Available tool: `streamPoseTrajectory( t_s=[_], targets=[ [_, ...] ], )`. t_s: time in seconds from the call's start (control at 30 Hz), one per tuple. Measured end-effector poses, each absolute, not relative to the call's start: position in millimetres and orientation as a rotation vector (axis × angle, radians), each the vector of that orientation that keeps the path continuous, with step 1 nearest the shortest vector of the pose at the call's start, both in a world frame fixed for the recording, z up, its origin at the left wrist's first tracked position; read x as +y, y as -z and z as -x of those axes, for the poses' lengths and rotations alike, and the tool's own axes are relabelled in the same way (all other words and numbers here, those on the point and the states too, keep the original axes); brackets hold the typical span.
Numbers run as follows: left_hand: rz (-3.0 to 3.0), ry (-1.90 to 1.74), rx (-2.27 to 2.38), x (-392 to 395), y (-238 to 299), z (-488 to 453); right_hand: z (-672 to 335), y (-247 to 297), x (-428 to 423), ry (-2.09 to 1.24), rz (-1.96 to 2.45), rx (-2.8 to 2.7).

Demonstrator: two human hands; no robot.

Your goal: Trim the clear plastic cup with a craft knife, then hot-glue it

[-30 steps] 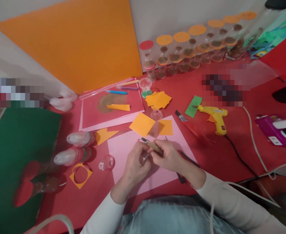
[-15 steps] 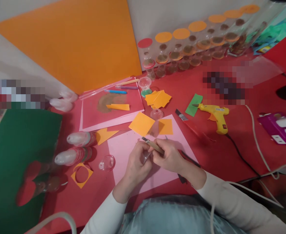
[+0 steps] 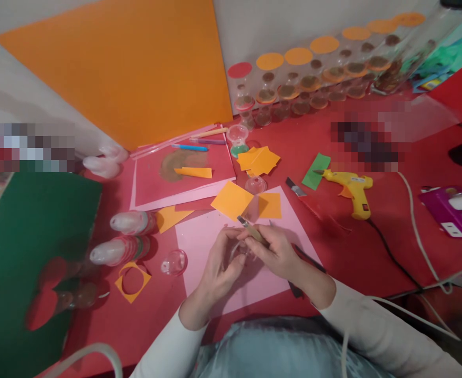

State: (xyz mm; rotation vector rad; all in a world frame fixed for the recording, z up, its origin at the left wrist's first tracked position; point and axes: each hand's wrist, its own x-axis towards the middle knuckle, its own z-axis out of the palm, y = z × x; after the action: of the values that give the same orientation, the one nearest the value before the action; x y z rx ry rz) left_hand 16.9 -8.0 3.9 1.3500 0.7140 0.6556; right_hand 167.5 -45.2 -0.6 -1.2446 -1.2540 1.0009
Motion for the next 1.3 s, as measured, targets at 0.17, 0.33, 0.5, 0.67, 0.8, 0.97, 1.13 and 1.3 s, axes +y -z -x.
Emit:
streamPoseTrajectory(
  t_s=[0.17, 0.33, 0.5, 0.67, 0.8, 0.97, 1.13, 1.3],
  targets=[
    [-1.328, -0.664, 0.760, -8.0, -2.4, -14.4, -167.6, -0.4, -45.9, -0.921, 1.280, -1.187],
    [-1.492, -0.689, 0.811, -7.0, -3.4, -13.4, -168.1, -0.1, -45.9, -0.941, 1.345, -1.223],
    [-1.801, -0.721, 0.831, -5.1, -1.6, -11.1, -166.2, 0.6, -44.8, -0.915, 1.449, -1.279],
    [-2.047, -0.765, 0.835, -3.6, -1.2, -11.9, -164.5, -0.7, -43.6, -0.842, 1.477, -1.314],
    [-1.976, -0.750, 0.825, -4.8, -0.4, -13.4, -165.6, -3.5, -43.0, -0.859, 1.458, -1.328],
    [-1.853, -0.720, 0.810, -8.0, 3.7, -13.6, -166.5, -3.4, -42.3, -0.860, 1.461, -1.310],
    [-1.678, -0.705, 0.804, -9.8, 8.4, -12.8, -164.5, -1.6, -42.2, -0.834, 1.468, -1.276],
    [-1.581, -0.696, 0.779, -10.6, 11.4, -12.0, -163.9, -1.1, -43.1, -0.878, 1.453, -1.255]
  ],
)
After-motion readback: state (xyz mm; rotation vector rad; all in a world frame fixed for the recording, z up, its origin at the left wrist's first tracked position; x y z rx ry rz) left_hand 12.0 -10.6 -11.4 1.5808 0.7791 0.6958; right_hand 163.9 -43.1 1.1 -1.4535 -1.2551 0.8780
